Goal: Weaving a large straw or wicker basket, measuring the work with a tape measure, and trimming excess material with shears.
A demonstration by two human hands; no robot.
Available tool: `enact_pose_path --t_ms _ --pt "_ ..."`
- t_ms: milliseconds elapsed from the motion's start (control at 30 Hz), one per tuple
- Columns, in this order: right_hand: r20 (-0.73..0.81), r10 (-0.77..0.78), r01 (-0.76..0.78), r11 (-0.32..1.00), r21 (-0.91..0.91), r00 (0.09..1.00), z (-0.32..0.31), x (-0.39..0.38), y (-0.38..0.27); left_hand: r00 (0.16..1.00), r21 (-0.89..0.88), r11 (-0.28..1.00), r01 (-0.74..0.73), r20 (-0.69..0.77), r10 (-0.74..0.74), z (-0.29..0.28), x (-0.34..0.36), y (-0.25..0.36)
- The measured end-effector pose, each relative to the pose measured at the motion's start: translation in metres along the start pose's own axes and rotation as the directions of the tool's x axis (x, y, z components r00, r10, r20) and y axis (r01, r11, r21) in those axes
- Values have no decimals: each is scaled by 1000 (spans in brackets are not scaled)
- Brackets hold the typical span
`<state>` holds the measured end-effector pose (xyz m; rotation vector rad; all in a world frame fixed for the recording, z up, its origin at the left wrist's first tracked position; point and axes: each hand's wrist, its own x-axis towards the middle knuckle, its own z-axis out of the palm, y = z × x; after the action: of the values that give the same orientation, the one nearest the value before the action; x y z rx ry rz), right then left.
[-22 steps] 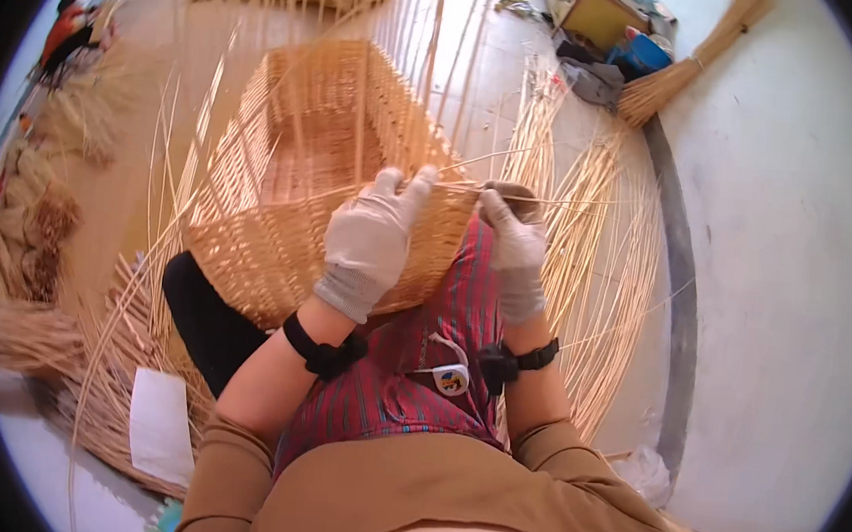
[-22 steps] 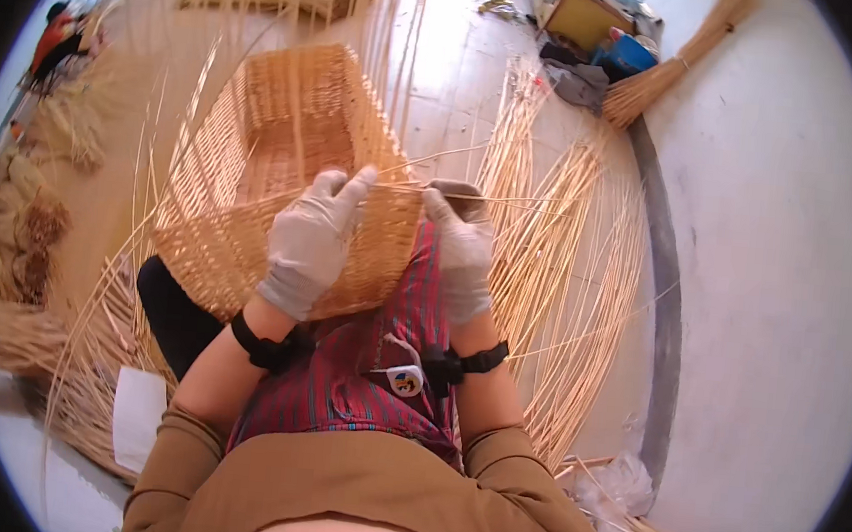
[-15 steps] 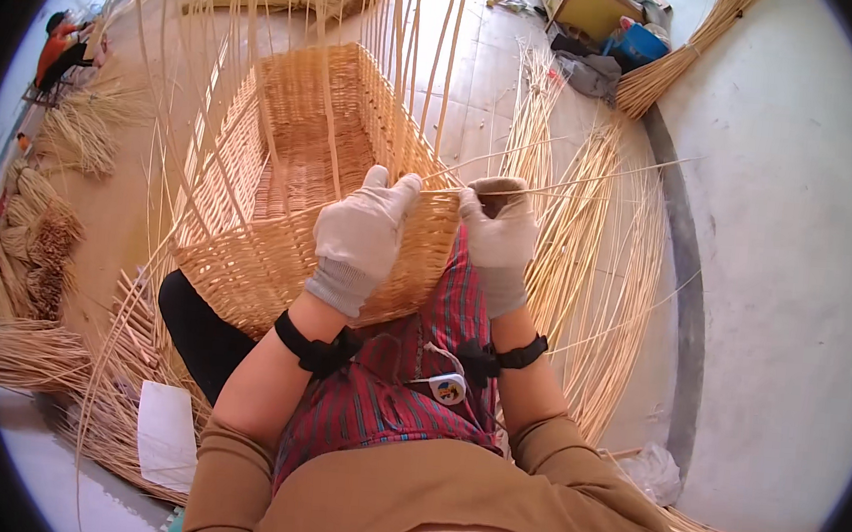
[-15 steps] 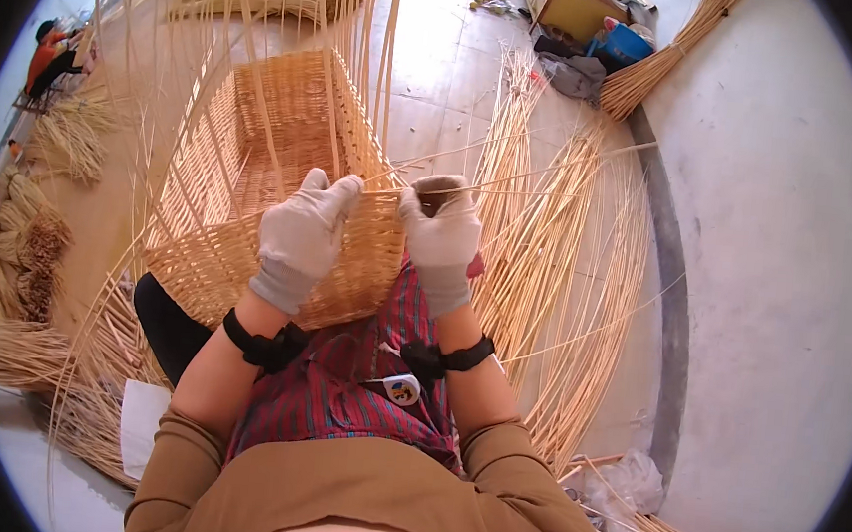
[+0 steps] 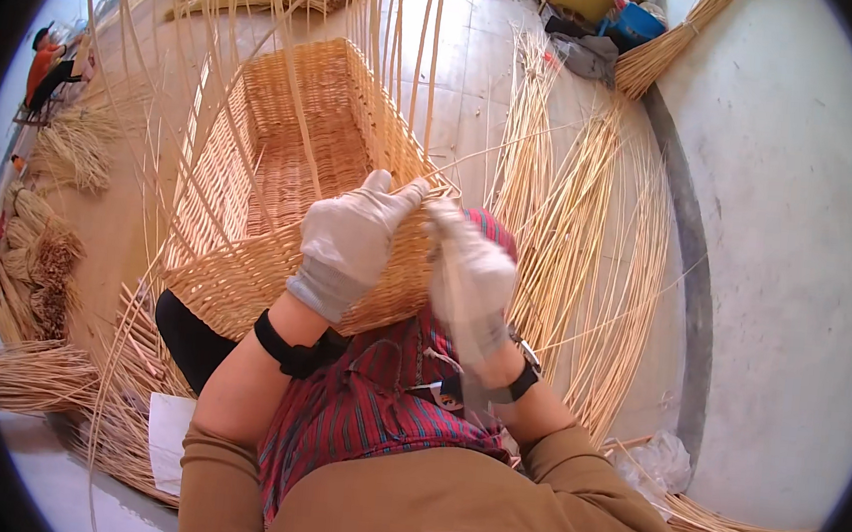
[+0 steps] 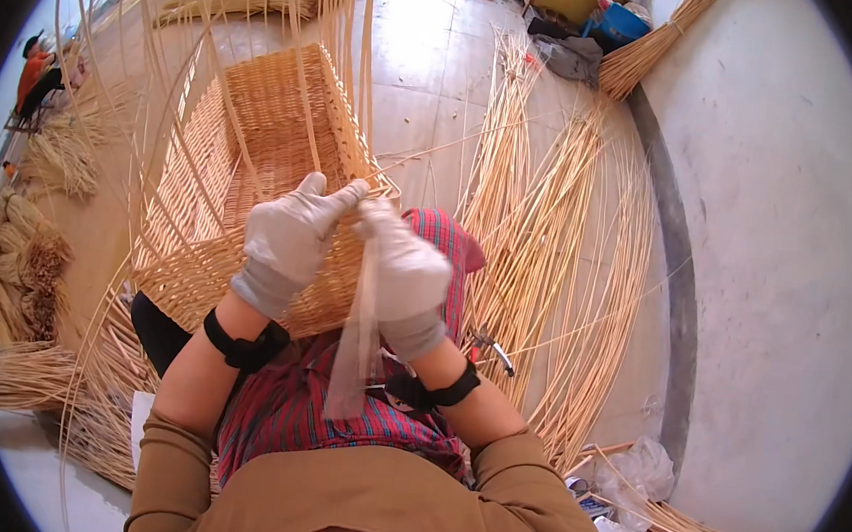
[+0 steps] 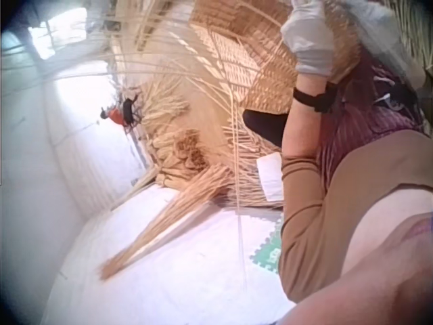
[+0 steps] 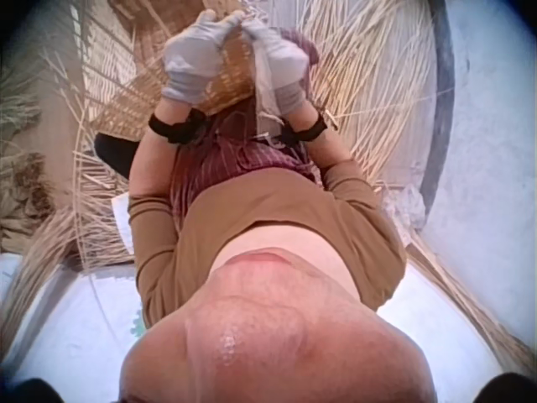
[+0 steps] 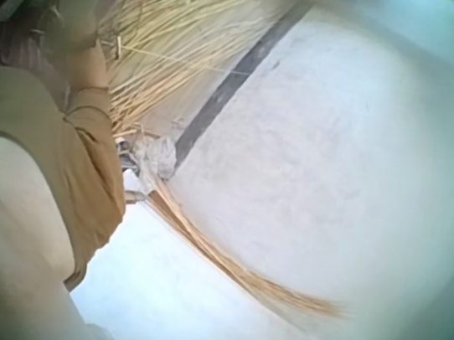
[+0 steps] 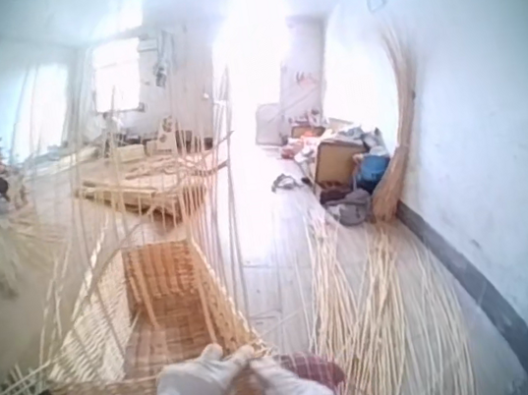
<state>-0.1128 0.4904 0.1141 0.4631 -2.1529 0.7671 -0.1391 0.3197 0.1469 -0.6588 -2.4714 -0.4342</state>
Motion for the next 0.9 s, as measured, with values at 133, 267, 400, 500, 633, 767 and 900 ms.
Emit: enact_pose_path --t_ms 133,267,400,500,633,767,900 --pt "217 24 4 992 -127 976 2 0 -16 995 65 998 -14 96 8 1 -1 -5" --pt "112 -56 20 954 298 992 18 -9 -11 992 -14 999 -53 112 54 -5 2 -6" --pt "411 355 -543 578 610 840 -16 -12 -8 982 67 997 -36 187 23 -6 5 6" --pt "395 453 -595 504 626 799 -29 -32 5 964 248 969 -20 260 -47 -3 10 19" --pt "444 556 -681 347 645 703 -31 -55 2 924 251 968 -12 372 -85 -12 16 26" --pt "617 468 -755 199 624 633 -15 -71 -20 932 -9 1000 -30 362 31 -41 -12 6" --pt "820 60 -633 668 391 570 -1 -65 -75 977 -464 884 61 -155 -149 -47 -90 0"
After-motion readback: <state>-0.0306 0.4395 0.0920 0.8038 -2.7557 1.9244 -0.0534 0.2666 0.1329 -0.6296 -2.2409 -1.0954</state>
